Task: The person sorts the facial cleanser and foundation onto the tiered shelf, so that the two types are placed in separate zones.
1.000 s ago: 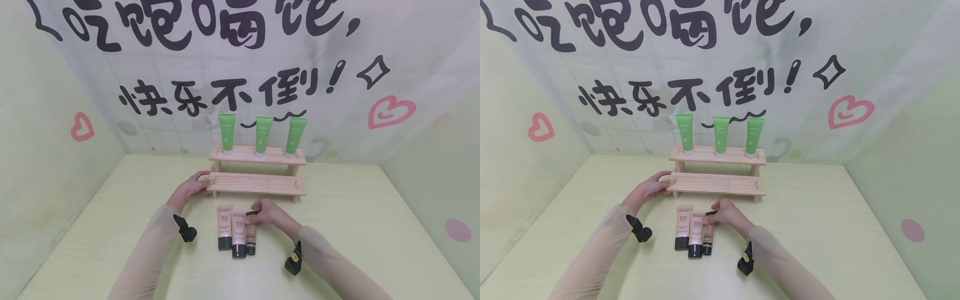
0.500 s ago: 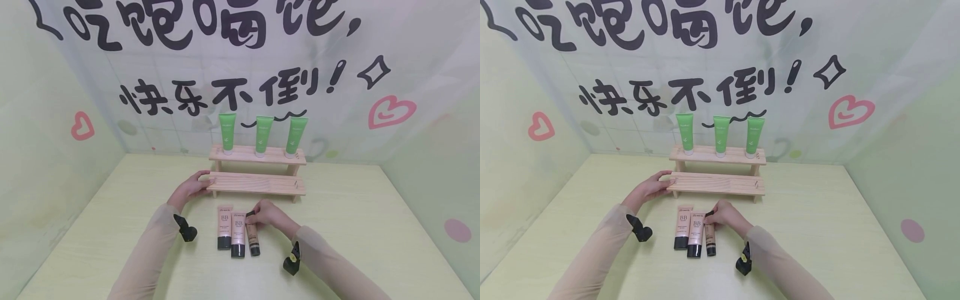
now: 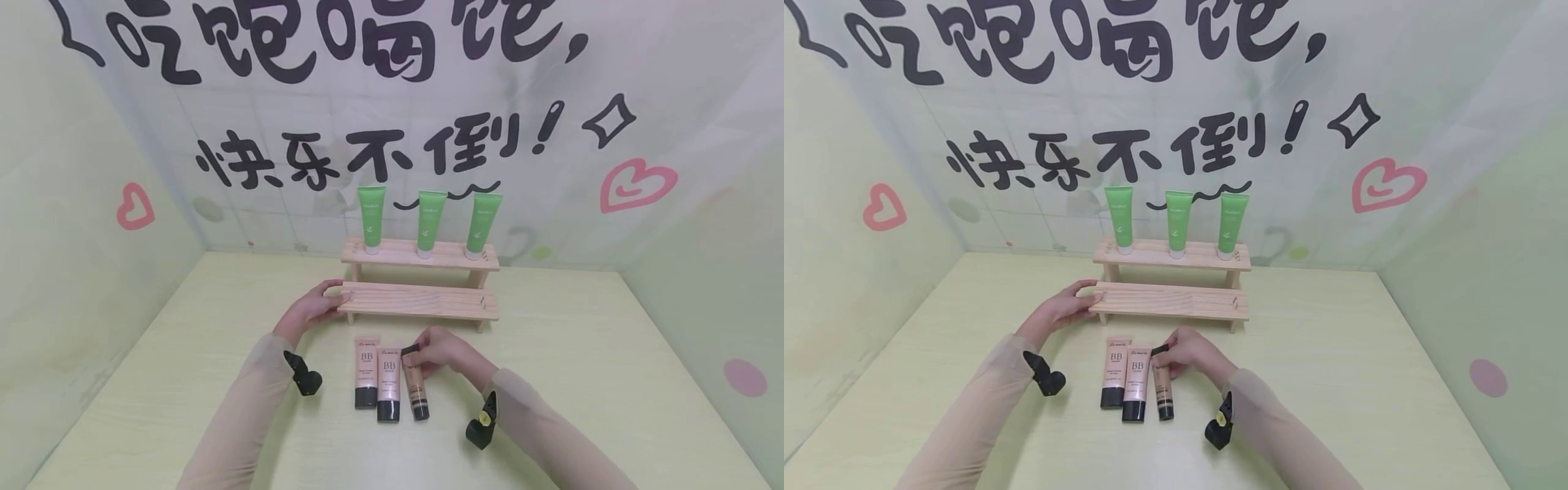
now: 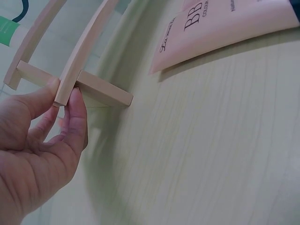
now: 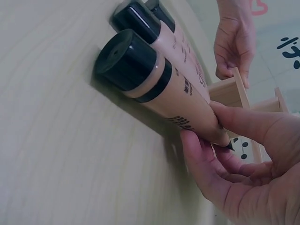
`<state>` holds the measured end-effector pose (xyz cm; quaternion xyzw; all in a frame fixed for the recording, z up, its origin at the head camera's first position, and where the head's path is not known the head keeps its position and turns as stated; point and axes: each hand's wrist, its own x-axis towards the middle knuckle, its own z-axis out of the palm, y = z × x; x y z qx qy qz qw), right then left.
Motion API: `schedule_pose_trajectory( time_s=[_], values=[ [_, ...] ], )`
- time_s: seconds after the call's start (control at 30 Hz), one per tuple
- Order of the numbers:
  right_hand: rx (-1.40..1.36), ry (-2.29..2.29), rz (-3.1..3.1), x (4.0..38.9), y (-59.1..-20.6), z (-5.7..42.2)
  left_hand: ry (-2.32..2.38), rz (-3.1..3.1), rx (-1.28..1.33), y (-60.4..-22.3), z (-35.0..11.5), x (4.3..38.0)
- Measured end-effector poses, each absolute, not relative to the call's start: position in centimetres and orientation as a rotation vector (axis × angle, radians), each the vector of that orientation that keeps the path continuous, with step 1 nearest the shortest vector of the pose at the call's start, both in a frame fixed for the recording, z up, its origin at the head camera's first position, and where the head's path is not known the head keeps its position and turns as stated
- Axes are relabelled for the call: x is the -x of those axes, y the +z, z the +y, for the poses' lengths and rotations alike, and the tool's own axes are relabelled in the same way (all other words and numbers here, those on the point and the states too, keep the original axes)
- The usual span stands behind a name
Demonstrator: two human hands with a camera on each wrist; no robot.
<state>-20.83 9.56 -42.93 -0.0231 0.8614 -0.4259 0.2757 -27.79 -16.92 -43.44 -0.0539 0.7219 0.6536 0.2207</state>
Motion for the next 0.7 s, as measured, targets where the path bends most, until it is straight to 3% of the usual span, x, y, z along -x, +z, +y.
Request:
schedule_pose_trajectory(
  time_s=[0.7],
  values=[
    [0.131,-1.226,2.199,21.5,-41.1,10.6,1.797,2.001,0.18,-43.6,-16.9,28.0]
  ],
)
